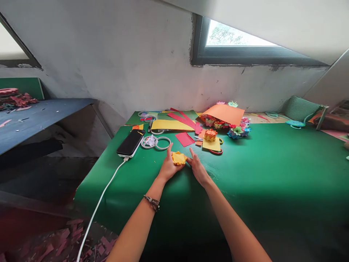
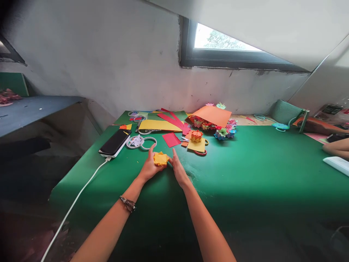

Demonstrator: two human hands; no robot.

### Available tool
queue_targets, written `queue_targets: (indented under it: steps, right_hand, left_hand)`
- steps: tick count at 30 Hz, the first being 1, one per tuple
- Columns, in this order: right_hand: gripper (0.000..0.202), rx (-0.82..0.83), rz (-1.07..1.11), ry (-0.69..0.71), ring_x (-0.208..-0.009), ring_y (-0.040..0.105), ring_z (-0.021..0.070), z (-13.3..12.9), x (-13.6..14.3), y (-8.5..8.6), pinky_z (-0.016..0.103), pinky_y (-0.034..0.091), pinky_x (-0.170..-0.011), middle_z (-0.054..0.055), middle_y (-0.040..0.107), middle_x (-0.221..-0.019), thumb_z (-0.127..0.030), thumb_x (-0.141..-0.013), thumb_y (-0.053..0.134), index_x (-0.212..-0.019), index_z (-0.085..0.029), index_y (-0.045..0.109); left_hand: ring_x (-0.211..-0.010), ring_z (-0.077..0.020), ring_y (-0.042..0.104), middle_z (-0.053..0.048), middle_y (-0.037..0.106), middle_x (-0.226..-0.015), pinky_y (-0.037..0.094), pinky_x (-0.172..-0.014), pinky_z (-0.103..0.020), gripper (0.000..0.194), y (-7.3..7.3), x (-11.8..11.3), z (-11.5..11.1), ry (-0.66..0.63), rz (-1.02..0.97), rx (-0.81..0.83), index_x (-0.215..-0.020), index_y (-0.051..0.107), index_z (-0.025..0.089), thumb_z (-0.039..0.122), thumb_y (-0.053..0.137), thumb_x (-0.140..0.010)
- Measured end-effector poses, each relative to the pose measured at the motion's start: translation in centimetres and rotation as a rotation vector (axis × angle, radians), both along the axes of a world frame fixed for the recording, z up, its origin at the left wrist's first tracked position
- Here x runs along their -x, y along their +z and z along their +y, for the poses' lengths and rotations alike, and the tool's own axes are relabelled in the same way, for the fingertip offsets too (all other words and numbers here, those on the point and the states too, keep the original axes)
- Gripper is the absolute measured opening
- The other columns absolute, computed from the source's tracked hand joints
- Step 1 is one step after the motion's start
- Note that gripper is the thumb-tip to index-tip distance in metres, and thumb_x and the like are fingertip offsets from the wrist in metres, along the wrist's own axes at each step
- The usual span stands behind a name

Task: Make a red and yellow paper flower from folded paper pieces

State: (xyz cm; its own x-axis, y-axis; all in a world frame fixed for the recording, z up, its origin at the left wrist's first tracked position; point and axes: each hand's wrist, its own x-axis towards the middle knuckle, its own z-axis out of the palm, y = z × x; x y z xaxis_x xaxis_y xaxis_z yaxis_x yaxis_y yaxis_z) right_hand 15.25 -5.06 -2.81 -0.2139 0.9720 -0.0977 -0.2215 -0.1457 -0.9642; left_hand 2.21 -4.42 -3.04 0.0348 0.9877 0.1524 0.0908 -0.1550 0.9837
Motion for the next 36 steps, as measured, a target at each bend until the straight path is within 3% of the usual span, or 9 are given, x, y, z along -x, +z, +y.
queue_targets:
  steps: [6, 11, 17, 20, 23, 28, 30, 33, 36]
  right_hand:
    - [0.085, -0.087, -0.143, 0.000, -0.122, 0.043, 0.0193, -0.2, 0.0, -0.3, 0.040, 0.020, -0.109, 0.004, 0.058, -0.121, -0.071, -0.072, 0.034, -0.139, -0.021, 0.020]
    - [0.064, -0.226, -0.377, -0.053, -0.116, 0.049, 0.0199, -0.1, -0.2, -0.4, 0.041, 0.034, -0.101, 0.006, 0.058, -0.120, -0.057, -0.083, 0.027, -0.135, -0.020, 0.031]
    - [0.034, -0.374, -0.876, -0.246, -0.115, 0.045, 0.0248, 4.5, -3.4, 1.6, 0.043, 0.033, -0.100, 0.013, 0.054, -0.119, -0.030, -0.081, 0.052, -0.112, -0.017, 0.055]
    - [0.029, -0.407, -1.082, -0.287, -0.101, 0.054, 0.0188, 7.0, -5.0, 2.6, 0.040, 0.046, -0.086, 0.009, 0.053, -0.115, -0.030, -0.086, 0.049, -0.111, -0.016, 0.052]
    - [0.029, -0.447, -1.189, -0.320, -0.095, 0.056, 0.0167, 8.6, -5.7, 2.8, 0.037, 0.049, -0.080, 0.008, 0.054, -0.113, -0.031, -0.086, 0.048, -0.111, -0.016, 0.051]
    - [0.029, -0.560, -1.164, -0.431, -0.095, 0.056, 0.0165, 10.1, -6.5, 3.0, 0.037, 0.049, -0.080, 0.007, 0.054, -0.113, -0.031, -0.086, 0.049, -0.111, -0.016, 0.051]
    - [0.025, -0.617, -1.101, -0.492, -0.083, 0.059, 0.0147, 9.9, -6.9, 3.5, 0.033, 0.051, -0.071, 0.006, 0.060, -0.099, -0.031, -0.087, 0.047, -0.102, -0.013, 0.056]
    - [0.028, -0.744, -0.988, -0.567, -0.056, 0.058, 0.0122, 7.6, -6.5, 4.4, 0.025, 0.049, -0.051, 0.003, 0.061, -0.066, -0.031, -0.088, 0.041, -0.077, -0.011, 0.059]
    - [0.024, -0.939, -0.871, -0.589, -0.063, 0.060, 0.0126, 3.8, -4.9, 5.0, 0.025, 0.050, -0.057, 0.005, 0.064, -0.073, -0.029, -0.085, 0.044, -0.074, -0.015, 0.059]
  left_hand:
    - [-0.073, -0.0139, 0.056, 0.002, 0.052, -0.085, 0.045, -0.073, -0.028, 0.086, 0.1, 0.0, -0.1, 0.043, 0.007, -0.017, -0.126, 0.032, 0.026, 0.015, 0.071, -0.051]
    - [-0.080, -0.0169, 0.056, -0.001, 0.053, -0.090, 0.045, -0.078, -0.032, 0.083, 0.0, 0.3, 0.2, 0.128, 0.087, -0.087, -0.126, 0.031, 0.024, 0.019, 0.071, -0.054]
    - [-0.101, -0.0254, 0.048, -0.007, 0.054, -0.099, 0.035, -0.093, -0.043, 0.076, -0.2, 1.6, 0.7, 0.234, 0.278, -0.178, -0.120, 0.041, 0.021, 0.023, 0.074, -0.052]
    - [-0.101, -0.0271, 0.047, -0.009, 0.054, -0.104, 0.033, -0.093, -0.046, 0.070, -0.7, 2.1, 0.8, 0.291, 0.492, -0.264, -0.121, 0.041, 0.020, 0.026, 0.071, -0.058]
    - [-0.098, -0.0266, 0.048, -0.010, 0.052, -0.107, 0.034, -0.093, -0.047, 0.070, -1.4, 2.2, 1.0, 0.358, 0.619, -0.331, -0.123, 0.037, 0.019, 0.027, 0.069, -0.062]
    - [-0.102, -0.0273, 0.048, -0.012, 0.049, -0.110, 0.034, -0.093, -0.047, 0.068, -2.0, 2.3, 1.5, 0.396, 0.669, -0.359, -0.125, 0.033, 0.017, 0.027, 0.064, -0.066]
    - [-0.108, -0.0284, 0.045, -0.014, 0.047, -0.113, 0.032, -0.095, -0.047, 0.066, -1.8, 2.2, 1.4, 0.410, 0.661, -0.359, -0.124, 0.034, 0.016, 0.025, 0.063, -0.066]
    - [-0.116, -0.0307, 0.037, -0.016, 0.041, -0.121, 0.028, -0.097, -0.048, 0.066, -0.8, 1.8, 0.5, 0.503, 0.608, -0.370, -0.122, 0.036, 0.016, 0.028, 0.064, -0.064]
    - [-0.116, -0.0309, 0.036, -0.017, 0.042, -0.121, 0.027, -0.097, -0.048, 0.055, 1.1, 1.0, -0.9, 0.546, 0.460, -0.396, -0.115, 0.046, 0.014, 0.039, 0.058, -0.067]
